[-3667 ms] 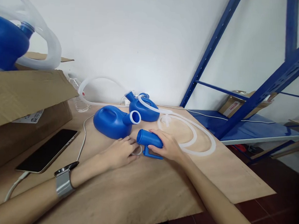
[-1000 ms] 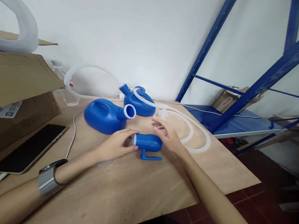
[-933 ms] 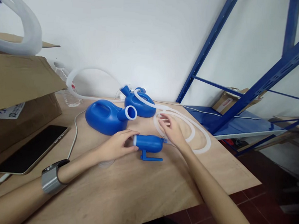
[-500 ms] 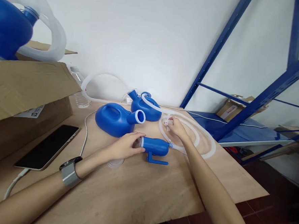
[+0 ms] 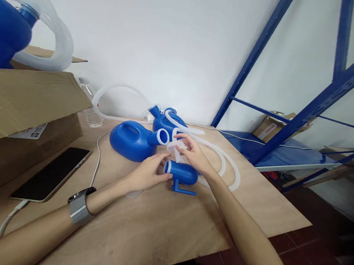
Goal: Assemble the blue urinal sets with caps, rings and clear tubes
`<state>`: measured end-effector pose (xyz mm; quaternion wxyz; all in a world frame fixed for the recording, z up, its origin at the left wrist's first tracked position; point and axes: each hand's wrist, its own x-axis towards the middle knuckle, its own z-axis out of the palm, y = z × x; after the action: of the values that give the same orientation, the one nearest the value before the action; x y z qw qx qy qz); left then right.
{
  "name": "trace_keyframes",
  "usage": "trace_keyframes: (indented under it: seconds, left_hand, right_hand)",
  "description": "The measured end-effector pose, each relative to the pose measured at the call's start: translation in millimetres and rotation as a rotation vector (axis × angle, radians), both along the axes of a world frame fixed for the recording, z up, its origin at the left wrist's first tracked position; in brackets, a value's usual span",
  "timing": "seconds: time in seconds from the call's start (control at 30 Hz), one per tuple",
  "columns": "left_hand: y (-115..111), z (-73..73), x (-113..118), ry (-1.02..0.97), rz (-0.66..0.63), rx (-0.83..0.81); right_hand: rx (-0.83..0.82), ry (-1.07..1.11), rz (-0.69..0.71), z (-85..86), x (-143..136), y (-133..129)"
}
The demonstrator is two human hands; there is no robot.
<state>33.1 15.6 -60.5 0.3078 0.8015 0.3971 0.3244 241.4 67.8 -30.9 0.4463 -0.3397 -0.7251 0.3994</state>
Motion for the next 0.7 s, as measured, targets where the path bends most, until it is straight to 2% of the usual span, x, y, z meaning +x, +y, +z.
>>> trace_keyframes:
  seconds: [0.1,0.3,0.47,0.57,0.7]
  left_hand:
    - [-0.3,2.3,1.5,-0.031,0.003,-0.011]
    - [0.5,-3.7,2.1,-0.062,0.008,-0.027]
    - [2.4,-4.0,1.2,-0.066,-0.014,-0.071]
    - [7.9,5.7,-7.8,0.047,-0.068,-0.05]
    - [10.1,38.9,-31.7,0.371,-0.097,-0.06]
  right_hand:
    - [0.025,-0.015,0.025,-3.2,-6.3,-5.0]
    - [0.085,-0.015,-0.077,-3.7,-4.6,-5.7]
    - [0.062,-0.13,-0.026,-4.5,-4.7,-9.1]
    - [0.07,-0.224,-0.04,-6.2,-2.7,-9.0]
    - [0.034,-0.296,-0.068,-5.1,1.4,-9.4]
